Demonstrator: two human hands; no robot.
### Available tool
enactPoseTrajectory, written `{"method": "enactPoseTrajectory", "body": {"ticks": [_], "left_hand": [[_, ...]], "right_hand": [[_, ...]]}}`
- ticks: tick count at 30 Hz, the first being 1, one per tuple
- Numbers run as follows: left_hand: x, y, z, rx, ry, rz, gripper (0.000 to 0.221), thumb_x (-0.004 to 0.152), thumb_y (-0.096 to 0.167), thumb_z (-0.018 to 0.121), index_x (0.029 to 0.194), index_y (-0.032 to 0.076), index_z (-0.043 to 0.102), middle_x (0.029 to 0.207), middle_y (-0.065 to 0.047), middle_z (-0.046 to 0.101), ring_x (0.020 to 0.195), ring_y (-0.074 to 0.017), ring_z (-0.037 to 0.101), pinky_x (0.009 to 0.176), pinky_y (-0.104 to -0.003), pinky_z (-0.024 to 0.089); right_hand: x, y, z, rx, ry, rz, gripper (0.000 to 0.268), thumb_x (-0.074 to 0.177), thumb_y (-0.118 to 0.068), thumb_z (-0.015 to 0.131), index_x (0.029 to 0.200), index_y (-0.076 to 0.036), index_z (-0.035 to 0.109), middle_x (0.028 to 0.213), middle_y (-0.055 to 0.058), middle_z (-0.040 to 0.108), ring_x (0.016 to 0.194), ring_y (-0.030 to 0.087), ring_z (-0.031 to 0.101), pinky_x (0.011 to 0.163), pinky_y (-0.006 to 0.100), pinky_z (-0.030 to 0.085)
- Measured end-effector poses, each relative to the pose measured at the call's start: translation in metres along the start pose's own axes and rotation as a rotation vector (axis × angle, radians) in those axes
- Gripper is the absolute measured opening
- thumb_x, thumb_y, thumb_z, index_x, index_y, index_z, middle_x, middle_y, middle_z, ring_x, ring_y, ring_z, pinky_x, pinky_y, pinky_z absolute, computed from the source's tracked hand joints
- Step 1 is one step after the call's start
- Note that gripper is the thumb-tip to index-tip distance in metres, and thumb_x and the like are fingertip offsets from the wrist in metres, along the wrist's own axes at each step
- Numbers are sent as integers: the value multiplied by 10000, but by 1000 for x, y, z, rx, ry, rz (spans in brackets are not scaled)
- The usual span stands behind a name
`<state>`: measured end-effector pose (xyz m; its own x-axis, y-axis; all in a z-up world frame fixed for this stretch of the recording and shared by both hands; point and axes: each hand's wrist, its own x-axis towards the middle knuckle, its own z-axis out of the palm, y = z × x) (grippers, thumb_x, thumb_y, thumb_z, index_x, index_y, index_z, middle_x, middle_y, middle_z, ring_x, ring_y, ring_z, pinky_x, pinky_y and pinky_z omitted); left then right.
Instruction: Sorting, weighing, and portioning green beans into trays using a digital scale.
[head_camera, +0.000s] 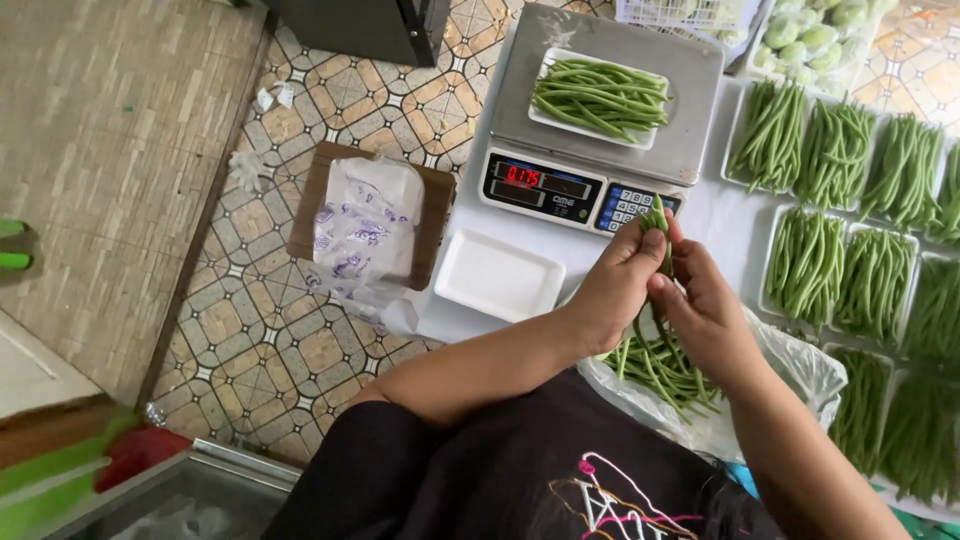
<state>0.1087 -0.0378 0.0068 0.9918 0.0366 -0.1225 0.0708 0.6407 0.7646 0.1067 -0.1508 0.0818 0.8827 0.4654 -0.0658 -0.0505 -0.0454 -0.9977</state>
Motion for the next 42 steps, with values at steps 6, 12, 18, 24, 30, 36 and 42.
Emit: {"method": "enactPoseTrajectory", "body": {"ticks": [6,12,18,24,30,36,42], "left_hand": [[4,33,-13,-88,-9,-66,229,1174,292,393,1156,160,580,941,24,615,725,-60,635,589,-175,520],[41,5,-40,70,-174,3,497,1076,458,573,1416,130,422,1387,-122,453,1180,-215,621,1007,-485,509],[24,97,-17,221,-318,-153,665,1057,322,553,1554,-19,271,1268,-210,644,864,-257,742,661,-291,614],[38,79,-27,668,-216,-84,627,1019,466,490,1414,-11,393,1068,-268,704,1088,-415,699,870,-535,593],[15,123,-3,695,-141,-224,611,1008,314,436,1497,71,161,1267,-291,631,1169,-494,638,1007,-586,522],[44,85,-37,934,-265,-107,339,1026,340,462,1228,67,465,1008,-264,718,1032,-514,673,861,-602,565],[74,135,-67,507,-421,-750,169,1054,204,418,1121,86,518,717,16,377,501,-107,310,458,-273,291]], "right_hand": [[35,-9,-6,-200,-123,178,124,1010,-52,611,1095,15,671,847,90,675,820,185,609,776,358,551],[56,-43,21,58,85,153,63,1031,2,594,1074,32,629,891,77,614,822,139,587,831,296,520],[77,7,5,53,246,101,105,1121,-96,536,1165,-12,581,1116,176,686,906,149,650,798,280,534],[84,-7,43,106,375,158,86,1147,-159,409,1135,-136,491,1357,113,670,1039,89,588,832,203,470],[85,-3,54,293,378,43,49,1145,-163,400,1152,-166,449,1619,108,486,1023,87,620,795,147,450],[89,-32,46,48,374,204,69,1130,-198,431,1112,-218,494,1592,-50,508,1273,78,480,913,320,248],[81,-34,-10,-54,616,424,426,961,-69,491,1339,-259,438,1423,-30,542,1302,131,511,967,337,376]]}}
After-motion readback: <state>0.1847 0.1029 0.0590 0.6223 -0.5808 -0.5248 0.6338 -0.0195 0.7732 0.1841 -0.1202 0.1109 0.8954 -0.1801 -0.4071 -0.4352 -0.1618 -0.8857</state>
